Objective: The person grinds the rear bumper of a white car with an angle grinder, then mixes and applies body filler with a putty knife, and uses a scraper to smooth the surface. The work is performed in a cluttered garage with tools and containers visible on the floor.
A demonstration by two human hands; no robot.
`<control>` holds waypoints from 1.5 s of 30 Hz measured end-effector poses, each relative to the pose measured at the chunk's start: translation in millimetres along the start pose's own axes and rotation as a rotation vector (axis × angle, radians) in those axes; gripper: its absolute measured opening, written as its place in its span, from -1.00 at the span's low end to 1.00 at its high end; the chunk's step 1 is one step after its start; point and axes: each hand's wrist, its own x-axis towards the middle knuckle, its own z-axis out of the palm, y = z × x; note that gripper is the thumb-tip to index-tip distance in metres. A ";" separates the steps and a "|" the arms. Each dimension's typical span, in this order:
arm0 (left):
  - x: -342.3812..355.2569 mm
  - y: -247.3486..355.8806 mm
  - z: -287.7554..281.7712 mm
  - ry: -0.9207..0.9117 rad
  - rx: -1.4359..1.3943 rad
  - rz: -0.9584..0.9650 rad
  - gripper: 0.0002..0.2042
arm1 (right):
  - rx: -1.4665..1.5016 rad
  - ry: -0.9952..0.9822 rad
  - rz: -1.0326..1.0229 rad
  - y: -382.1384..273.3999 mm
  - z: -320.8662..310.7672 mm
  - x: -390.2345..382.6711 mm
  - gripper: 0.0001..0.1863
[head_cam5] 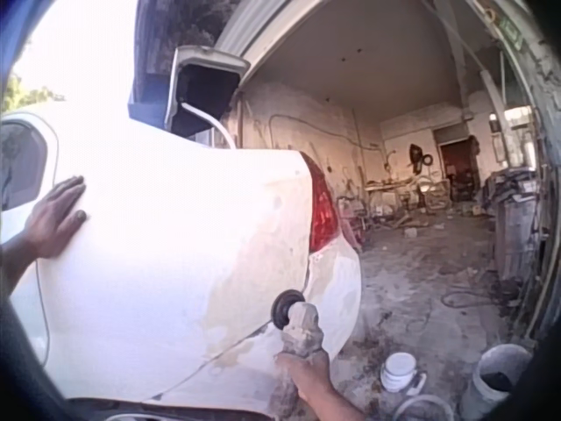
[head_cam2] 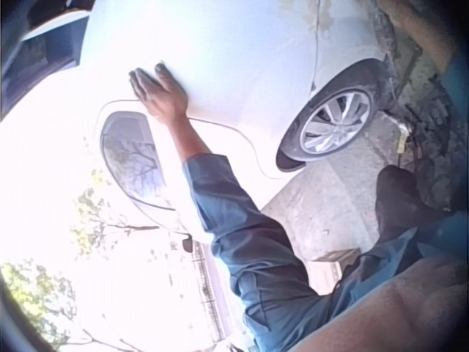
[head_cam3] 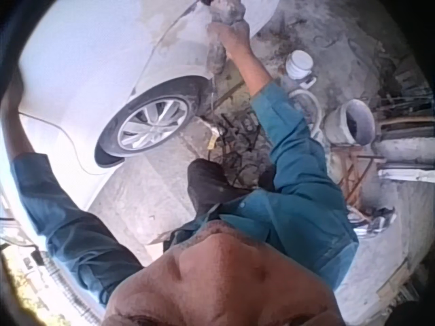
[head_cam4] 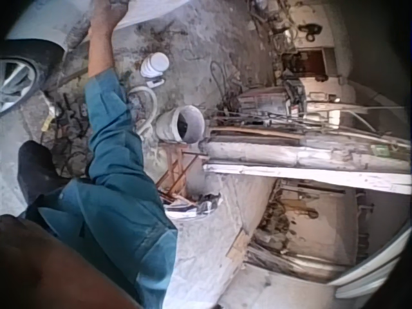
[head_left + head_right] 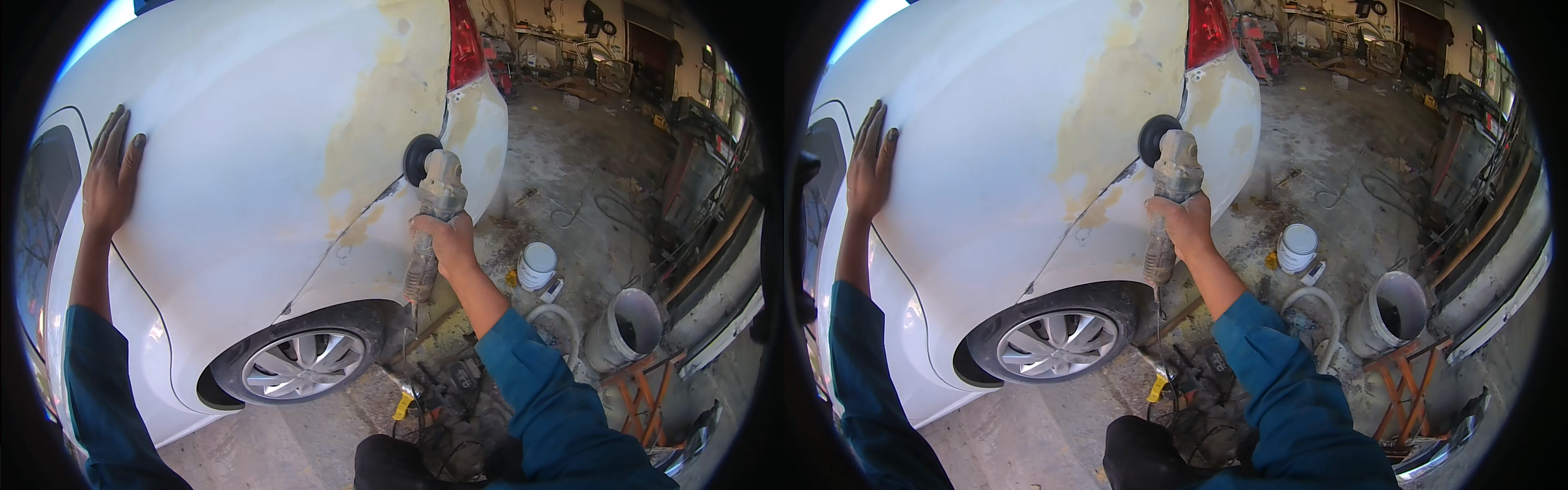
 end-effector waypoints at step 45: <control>1.3 -5.0 0.3 0.013 0.018 -0.001 -0.23 | -0.021 0.069 0.053 10.6 -21.4 5.5 -0.79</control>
